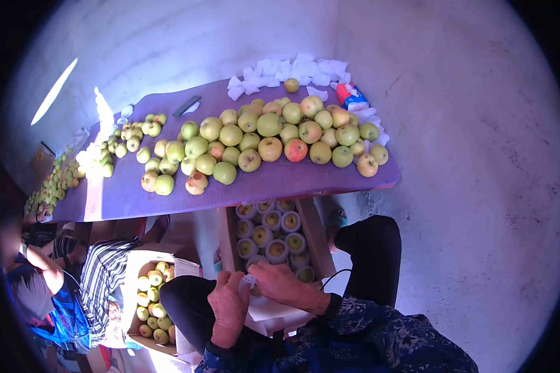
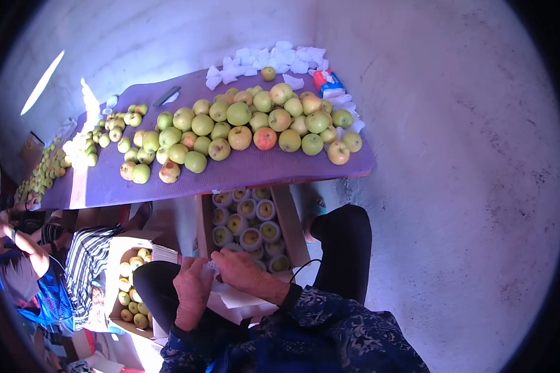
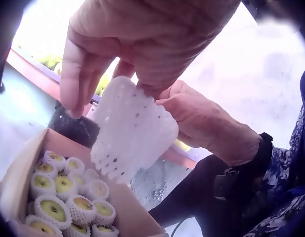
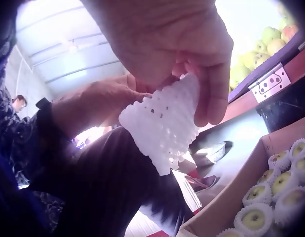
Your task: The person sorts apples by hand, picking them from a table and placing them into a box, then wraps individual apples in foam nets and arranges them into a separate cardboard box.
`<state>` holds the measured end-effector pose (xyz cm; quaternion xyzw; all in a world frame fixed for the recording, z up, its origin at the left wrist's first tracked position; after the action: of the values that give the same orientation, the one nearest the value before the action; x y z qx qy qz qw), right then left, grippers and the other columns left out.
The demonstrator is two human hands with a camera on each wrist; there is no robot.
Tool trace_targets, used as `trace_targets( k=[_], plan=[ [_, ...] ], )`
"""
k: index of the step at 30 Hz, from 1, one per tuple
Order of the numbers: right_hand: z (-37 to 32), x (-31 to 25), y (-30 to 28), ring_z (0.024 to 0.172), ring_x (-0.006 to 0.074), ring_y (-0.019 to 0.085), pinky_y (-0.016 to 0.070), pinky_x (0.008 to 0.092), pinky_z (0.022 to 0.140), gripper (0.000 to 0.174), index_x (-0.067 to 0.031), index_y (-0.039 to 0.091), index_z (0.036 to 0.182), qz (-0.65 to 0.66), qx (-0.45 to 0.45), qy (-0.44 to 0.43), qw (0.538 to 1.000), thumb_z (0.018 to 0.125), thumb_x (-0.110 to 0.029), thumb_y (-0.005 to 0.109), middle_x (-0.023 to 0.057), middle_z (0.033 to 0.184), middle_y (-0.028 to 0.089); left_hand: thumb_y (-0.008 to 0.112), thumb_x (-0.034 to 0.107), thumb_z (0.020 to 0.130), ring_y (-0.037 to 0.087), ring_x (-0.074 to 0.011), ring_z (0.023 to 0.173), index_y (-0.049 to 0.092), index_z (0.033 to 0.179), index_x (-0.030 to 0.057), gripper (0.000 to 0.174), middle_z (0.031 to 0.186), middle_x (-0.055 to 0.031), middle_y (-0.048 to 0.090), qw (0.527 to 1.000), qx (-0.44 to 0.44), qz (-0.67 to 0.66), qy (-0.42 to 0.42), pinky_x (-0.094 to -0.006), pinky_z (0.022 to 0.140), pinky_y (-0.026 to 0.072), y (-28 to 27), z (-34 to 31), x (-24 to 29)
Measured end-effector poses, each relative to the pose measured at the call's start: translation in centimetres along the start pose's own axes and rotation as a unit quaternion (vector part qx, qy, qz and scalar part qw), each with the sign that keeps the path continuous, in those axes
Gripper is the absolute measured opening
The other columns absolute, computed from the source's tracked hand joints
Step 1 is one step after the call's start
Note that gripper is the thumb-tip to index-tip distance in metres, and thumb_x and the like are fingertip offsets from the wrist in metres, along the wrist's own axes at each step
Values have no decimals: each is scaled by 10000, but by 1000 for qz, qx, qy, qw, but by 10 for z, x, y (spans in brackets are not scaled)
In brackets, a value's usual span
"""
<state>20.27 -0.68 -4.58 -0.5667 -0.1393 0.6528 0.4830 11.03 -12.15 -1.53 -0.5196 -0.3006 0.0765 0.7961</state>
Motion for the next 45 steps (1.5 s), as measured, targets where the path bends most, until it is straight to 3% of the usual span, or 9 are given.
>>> trace_targets(
  k=[14, 20, 23, 26, 28, 30, 32, 37, 45],
  plan=[
    [-3, -13, -20, 783, 332, 641, 502, 435, 632, 192, -55, 552, 934, 58, -5, 21, 998, 790, -154, 633, 126, 850, 618, 587, 23, 748, 640, -338, 743, 646, 956, 112, 234, 899, -92, 614, 999, 0, -18, 28, -440, 622, 515, 3, -3, 4],
    [-3, -5, -15, 681, 330, 644, 499, 425, 592, 134, -44, 554, 826, -5, 6, 19, 1000, 805, -161, 615, 112, 749, 629, 663, 98, 725, 637, -334, 791, 650, 923, 98, 198, 901, -106, 610, 1000, -14, -23, 15, -434, 633, 511, 4, -6, 22],
    [-3, 0, -13, 748, 341, 644, 502, 429, 649, 172, -38, 577, 880, 15, -68, 7, 998, 805, -187, 621, 143, 785, 629, 702, 139, 706, 632, -331, 784, 656, 904, 93, 209, 893, -106, 606, 999, -13, -15, 31, -432, 633, 507, 4, -7, 18],
    [2, 11, -65, 879, 348, 624, 495, 432, 752, 267, -35, 587, 981, 88, 13, 30, 996, 801, -226, 634, 170, 904, 622, 715, 166, 703, 627, -331, 764, 660, 903, 95, 219, 862, -108, 599, 1000, -15, -22, 0, -432, 636, 504, 2, -7, 8],
    [7, 30, -113, 1042, 351, 559, 456, 425, 884, 373, -36, 562, 1102, 14, 132, 96, 986, 806, -250, 639, 189, 1072, 573, 711, 170, 710, 627, -338, 764, 661, 916, 96, 224, 853, -115, 602, 999, -34, 0, -2, -434, 642, 503, 2, -7, 3],
    [11, 72, -150, 1194, 426, 427, 392, 472, 981, 559, -29, 457, 1279, -138, 309, 92, 937, 783, -179, 668, 235, 1335, 421, 705, 171, 718, 628, -346, 763, 660, 929, 95, 228, 844, -124, 608, 999, -33, 4, 0, -439, 647, 501, 2, -6, 3],
    [12, 110, -187, 1183, 467, 420, 364, 516, 999, 678, -39, 393, 1342, -222, 419, 150, 867, 749, -167, 698, 246, 1370, 392, 697, 169, 727, 628, -356, 762, 658, 942, 91, 232, 834, -134, 615, 1000, -14, -11, 3, -447, 651, 499, 2, -5, 5],
    [2, 206, -208, 1179, 453, 435, 338, 515, 1021, 736, -82, 371, 1357, -148, 379, 367, 836, 727, -195, 733, 228, 1345, 415, 684, 165, 744, 636, -373, 774, 654, 976, 86, 247, 841, -158, 645, 999, -36, -28, -7, -456, 680, 501, 1, -4, 8],
    [-3, 233, -202, 1136, 378, 499, 405, 481, 945, 674, -86, 465, 1263, -186, 371, 347, 841, 695, -264, 783, 199, 1171, 567, 696, 276, 778, 647, -377, 796, 657, 999, 122, 272, 838, -161, 675, 995, -89, -9, -53, -453, 695, 514, 8, 5, 5]
  ],
)
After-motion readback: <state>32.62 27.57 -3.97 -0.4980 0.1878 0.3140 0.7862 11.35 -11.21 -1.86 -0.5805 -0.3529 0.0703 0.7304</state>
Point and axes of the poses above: each hand's wrist, its own z-axis towards the middle knuckle, its own y-axis out of the palm, x = y × z, the point moved 2 cm from there along z, towards the middle knuckle
